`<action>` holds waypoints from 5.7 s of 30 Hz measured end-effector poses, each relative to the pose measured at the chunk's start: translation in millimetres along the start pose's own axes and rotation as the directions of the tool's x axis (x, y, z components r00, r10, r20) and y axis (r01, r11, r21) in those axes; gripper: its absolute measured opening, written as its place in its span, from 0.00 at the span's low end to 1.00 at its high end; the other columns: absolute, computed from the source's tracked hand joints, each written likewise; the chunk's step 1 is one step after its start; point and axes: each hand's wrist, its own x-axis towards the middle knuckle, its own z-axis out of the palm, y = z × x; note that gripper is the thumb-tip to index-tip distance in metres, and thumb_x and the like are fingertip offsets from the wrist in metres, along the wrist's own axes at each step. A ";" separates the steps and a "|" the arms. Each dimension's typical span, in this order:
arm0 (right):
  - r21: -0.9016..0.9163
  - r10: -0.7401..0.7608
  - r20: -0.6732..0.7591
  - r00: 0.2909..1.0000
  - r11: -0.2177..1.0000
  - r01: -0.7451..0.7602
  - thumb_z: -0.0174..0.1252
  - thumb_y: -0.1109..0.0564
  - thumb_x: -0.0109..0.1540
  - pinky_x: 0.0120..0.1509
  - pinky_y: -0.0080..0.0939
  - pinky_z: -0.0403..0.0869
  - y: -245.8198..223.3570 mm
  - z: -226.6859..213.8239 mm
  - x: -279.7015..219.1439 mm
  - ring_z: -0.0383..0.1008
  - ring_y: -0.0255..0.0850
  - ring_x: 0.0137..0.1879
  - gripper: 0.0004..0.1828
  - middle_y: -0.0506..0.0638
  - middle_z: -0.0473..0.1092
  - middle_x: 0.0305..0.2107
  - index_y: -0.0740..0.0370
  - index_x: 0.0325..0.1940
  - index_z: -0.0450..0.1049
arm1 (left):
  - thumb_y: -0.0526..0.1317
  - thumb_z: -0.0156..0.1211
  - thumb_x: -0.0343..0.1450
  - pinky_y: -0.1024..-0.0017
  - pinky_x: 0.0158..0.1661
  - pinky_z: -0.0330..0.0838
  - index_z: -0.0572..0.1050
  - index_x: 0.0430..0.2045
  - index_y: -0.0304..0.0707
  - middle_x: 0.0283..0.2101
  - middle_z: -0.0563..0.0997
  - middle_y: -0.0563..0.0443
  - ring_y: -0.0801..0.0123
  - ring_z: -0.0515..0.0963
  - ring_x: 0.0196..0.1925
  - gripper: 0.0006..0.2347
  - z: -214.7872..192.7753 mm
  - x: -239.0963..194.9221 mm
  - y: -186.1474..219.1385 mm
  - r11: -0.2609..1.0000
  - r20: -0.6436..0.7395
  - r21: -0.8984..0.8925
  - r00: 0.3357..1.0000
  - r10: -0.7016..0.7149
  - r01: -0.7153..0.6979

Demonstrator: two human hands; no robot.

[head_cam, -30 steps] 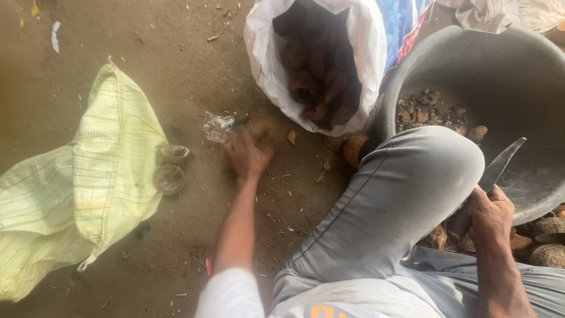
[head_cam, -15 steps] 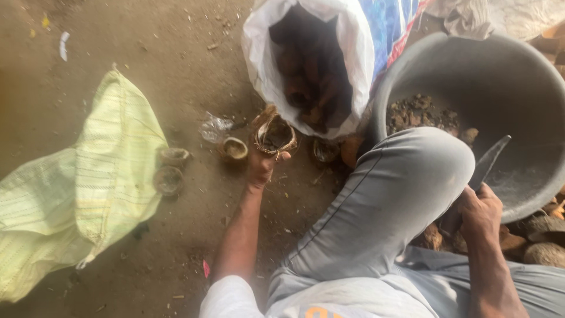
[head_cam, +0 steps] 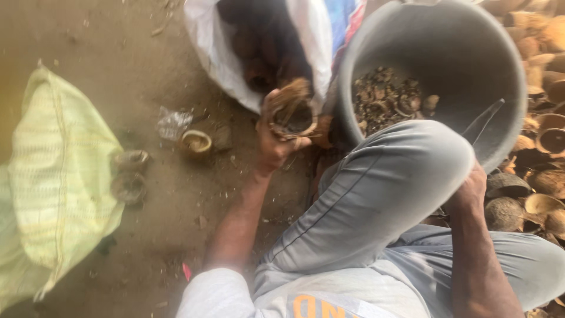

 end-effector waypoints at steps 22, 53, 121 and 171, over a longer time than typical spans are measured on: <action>0.534 0.031 -0.210 0.977 0.841 0.089 0.61 0.54 0.68 0.40 0.39 0.73 -79.4 -9.6 65.8 0.70 0.37 0.35 0.13 0.53 0.76 0.37 0.65 0.50 0.79 | 0.50 0.64 0.65 0.52 0.67 0.65 0.54 0.70 0.33 0.63 0.71 0.37 0.52 0.73 0.64 0.39 266.8 152.7 57.7 0.726 0.275 0.204 0.674 -0.686 0.656; -0.806 0.169 0.472 0.865 0.479 0.347 0.43 0.56 0.68 0.36 0.52 0.77 -32.7 -15.0 14.3 0.81 0.49 0.33 0.33 0.55 0.77 0.29 0.47 0.79 0.53 | 0.39 0.57 0.72 0.65 0.41 0.84 0.71 0.45 0.36 0.41 0.80 0.38 0.56 0.84 0.40 0.11 202.0 95.8 -132.3 0.608 0.090 -0.495 0.732 -0.675 0.621; -0.616 0.149 0.497 0.855 0.754 0.226 0.42 0.57 0.67 0.36 0.59 0.74 -20.4 31.3 35.7 0.78 0.55 0.32 0.19 0.59 0.77 0.28 0.59 0.62 0.65 | 0.35 0.46 0.74 0.64 0.39 0.83 0.71 0.36 0.32 0.37 0.79 0.41 0.58 0.83 0.37 0.06 191.1 94.9 -143.4 0.747 -0.133 -0.498 0.812 -0.568 0.441; 0.058 0.381 0.499 0.778 0.881 -0.469 0.45 0.55 0.72 0.24 0.38 0.72 -14.9 43.8 46.6 0.67 0.36 0.20 0.27 0.46 0.65 0.19 0.55 0.76 0.58 | 0.37 0.42 0.73 0.63 0.35 0.82 0.77 0.34 0.25 0.33 0.81 0.40 0.59 0.83 0.33 0.14 182.8 87.8 -178.8 0.690 -0.265 -0.564 0.693 -0.671 0.453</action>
